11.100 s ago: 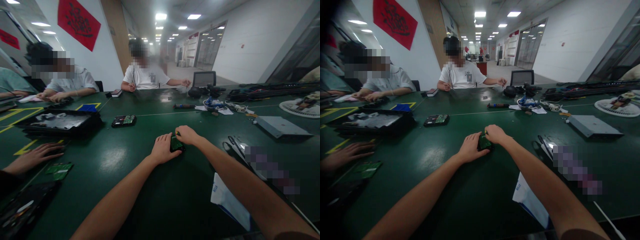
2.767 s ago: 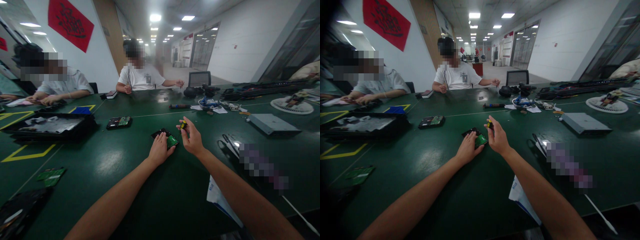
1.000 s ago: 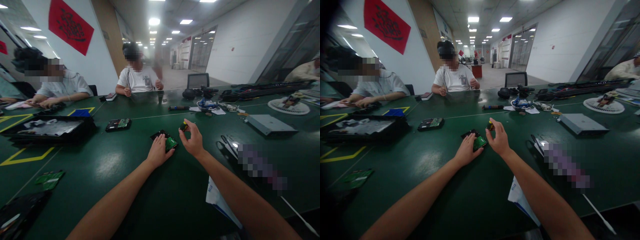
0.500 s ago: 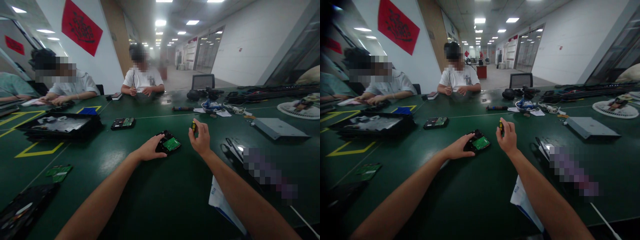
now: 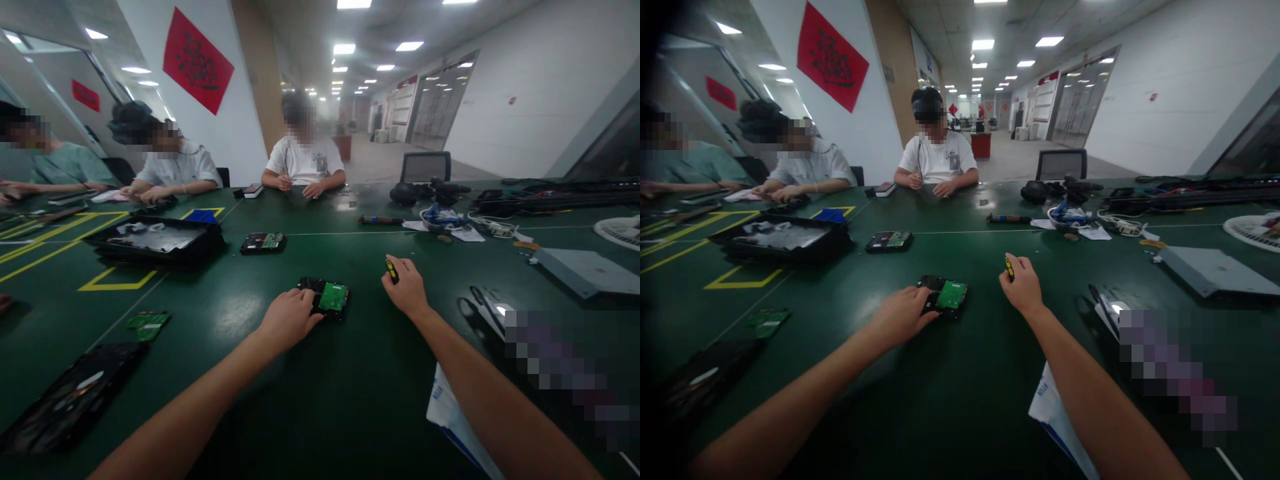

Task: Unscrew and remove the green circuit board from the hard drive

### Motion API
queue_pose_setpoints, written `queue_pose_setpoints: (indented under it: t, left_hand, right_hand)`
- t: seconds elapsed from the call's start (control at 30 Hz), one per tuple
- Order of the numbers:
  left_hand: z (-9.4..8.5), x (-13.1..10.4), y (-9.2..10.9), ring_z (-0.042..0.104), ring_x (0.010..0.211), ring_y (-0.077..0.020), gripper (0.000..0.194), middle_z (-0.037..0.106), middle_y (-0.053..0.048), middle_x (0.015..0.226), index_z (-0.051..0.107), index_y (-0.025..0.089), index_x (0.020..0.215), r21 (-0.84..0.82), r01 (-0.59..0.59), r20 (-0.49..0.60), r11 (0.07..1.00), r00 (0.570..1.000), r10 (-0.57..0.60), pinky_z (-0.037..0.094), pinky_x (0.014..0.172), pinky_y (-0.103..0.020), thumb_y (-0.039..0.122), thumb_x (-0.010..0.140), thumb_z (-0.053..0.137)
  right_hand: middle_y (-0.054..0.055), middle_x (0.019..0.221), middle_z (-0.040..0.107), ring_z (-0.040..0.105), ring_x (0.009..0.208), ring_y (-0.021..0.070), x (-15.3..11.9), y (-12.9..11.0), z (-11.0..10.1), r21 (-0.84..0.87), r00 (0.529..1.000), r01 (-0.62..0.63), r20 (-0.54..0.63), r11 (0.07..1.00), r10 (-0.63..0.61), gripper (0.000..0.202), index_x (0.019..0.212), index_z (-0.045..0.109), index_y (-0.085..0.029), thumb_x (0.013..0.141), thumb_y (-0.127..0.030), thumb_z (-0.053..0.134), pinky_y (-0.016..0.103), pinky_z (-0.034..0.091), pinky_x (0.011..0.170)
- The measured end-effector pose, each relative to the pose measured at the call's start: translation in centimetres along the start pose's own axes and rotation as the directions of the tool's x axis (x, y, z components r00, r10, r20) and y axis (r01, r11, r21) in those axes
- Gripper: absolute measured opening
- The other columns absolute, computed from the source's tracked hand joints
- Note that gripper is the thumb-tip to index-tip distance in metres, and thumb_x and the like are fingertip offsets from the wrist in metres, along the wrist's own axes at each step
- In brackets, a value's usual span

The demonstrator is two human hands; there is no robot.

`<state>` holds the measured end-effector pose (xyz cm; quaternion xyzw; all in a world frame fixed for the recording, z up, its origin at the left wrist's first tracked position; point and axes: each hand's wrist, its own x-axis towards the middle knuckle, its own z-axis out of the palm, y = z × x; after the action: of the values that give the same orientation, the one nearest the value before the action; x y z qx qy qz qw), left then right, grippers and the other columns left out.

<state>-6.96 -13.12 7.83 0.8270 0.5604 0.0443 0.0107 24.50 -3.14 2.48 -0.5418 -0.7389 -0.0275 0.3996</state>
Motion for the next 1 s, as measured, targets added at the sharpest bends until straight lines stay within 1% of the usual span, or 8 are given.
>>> queue_pose_setpoints:
  t: [0.2, 0.3, 0.4, 0.5, 0.6, 0.7, 0.8, 1.0]
  left_hand:
    - [0.5, -6.6, 2.1, 0.068, 0.099, -0.0337, 0.02, 0.073, -0.016, 0.105, 0.065, 0.019, 0.107, 0.1, 0.156, -0.035, 0.983, 0.988, -0.153, 0.056, 0.086, -0.047, 0.034, 0.094, 0.059]
    - [0.6, -9.3, 2.7, 0.066, 0.104, -0.0343, 0.023, 0.072, -0.016, 0.113, 0.067, 0.022, 0.108, 0.061, 0.172, -0.081, 0.983, 0.983, -0.167, 0.055, 0.091, -0.05, 0.038, 0.094, 0.059]
    - [0.1, -11.3, 1.2, 0.065, 0.11, -0.0311, 0.031, 0.071, -0.01, 0.118, 0.066, 0.027, 0.115, -0.085, 0.141, -0.076, 0.986, 0.986, -0.148, 0.054, 0.096, -0.048, 0.048, 0.095, 0.055]
    - [-0.8, -13.3, -3.7, 0.058, 0.126, -0.0325, 0.044, 0.066, -0.01, 0.133, 0.065, 0.026, 0.123, -0.045, 0.311, -0.209, 0.949, 0.926, -0.313, 0.046, 0.109, -0.05, 0.056, 0.096, 0.047]
    - [-1.4, -16.3, -11.5, 0.043, 0.141, -0.0412, 0.07, 0.053, -0.017, 0.148, 0.058, 0.018, 0.137, 0.152, 0.585, -0.289, 0.796, 0.797, -0.53, 0.036, 0.114, -0.055, 0.068, 0.091, 0.043]
    - [-1.1, -19.7, -19.2, 0.04, 0.139, -0.0496, 0.089, 0.052, -0.017, 0.149, 0.049, 0.025, 0.148, 0.278, 0.787, -0.174, 0.55, 0.605, -0.777, 0.036, 0.108, -0.061, 0.084, 0.083, 0.035]
    - [-0.4, -22.0, -24.5, 0.053, 0.127, -0.0459, 0.095, 0.06, -0.014, 0.141, 0.041, 0.037, 0.152, 0.252, 0.856, 0.004, 0.452, 0.467, -0.884, 0.043, 0.097, -0.054, 0.094, 0.076, 0.029]
    - [0.4, -21.9, -27.4, 0.057, 0.119, -0.0464, 0.098, 0.056, -0.022, 0.142, 0.046, 0.034, 0.152, 0.155, 0.88, 0.054, 0.449, 0.446, -0.893, 0.047, 0.087, -0.048, 0.094, 0.077, 0.024]
  right_hand:
    - [0.014, 0.119, 0.061, 0.064, 0.098, 0.0284, 0.0, 0.5, 0.5, -0.021, 0.998, -0.001, 0.07, 1.0, 0.003, 0.049, 0.138, 0.059, -0.017, 0.092, -0.033, 0.055, 0.046, 0.057, 0.086]
    - [0.014, 0.118, 0.062, 0.064, 0.1, 0.0291, 0.1, 0.6, 0.4, -0.025, 0.998, -0.002, 0.061, 1.0, 0.004, 0.05, 0.138, 0.06, -0.018, 0.091, -0.033, 0.055, 0.047, 0.057, 0.087]
    - [0.014, 0.117, 0.062, 0.064, 0.099, 0.0296, 0.1, 0.6, 0.3, -0.031, 0.997, -0.008, 0.072, 0.999, 0.01, 0.049, 0.138, 0.06, -0.018, 0.091, -0.035, 0.055, 0.047, 0.056, 0.087]
    - [0.014, 0.118, 0.062, 0.064, 0.101, 0.0299, 0.1, 0.6, 0.4, -0.035, 0.996, -0.011, 0.089, 0.999, 0.014, 0.049, 0.138, 0.06, -0.018, 0.092, -0.036, 0.055, 0.048, 0.056, 0.088]
    - [0.014, 0.119, 0.062, 0.063, 0.103, 0.03, 0.2, 0.7, 0.5, -0.036, 0.996, -0.008, 0.084, 0.999, 0.011, 0.049, 0.137, 0.06, -0.017, 0.092, -0.035, 0.055, 0.047, 0.056, 0.089]
    - [0.014, 0.119, 0.062, 0.064, 0.104, 0.0299, 0.3, 0.8, 0.6, -0.042, 0.996, -0.013, 0.086, 0.999, 0.017, 0.049, 0.137, 0.06, -0.016, 0.092, -0.036, 0.055, 0.046, 0.055, 0.09]
    - [0.014, 0.119, 0.063, 0.064, 0.105, 0.0299, 0.3, 0.9, 0.6, -0.037, 0.996, -0.013, 0.083, 0.999, 0.016, 0.049, 0.137, 0.06, -0.017, 0.092, -0.035, 0.055, 0.046, 0.055, 0.091]
    - [0.015, 0.12, 0.063, 0.063, 0.105, 0.0302, 0.2, 1.1, 0.6, -0.03, 0.997, -0.016, 0.078, 0.999, 0.019, 0.05, 0.138, 0.06, -0.016, 0.092, -0.035, 0.054, 0.048, 0.055, 0.091]
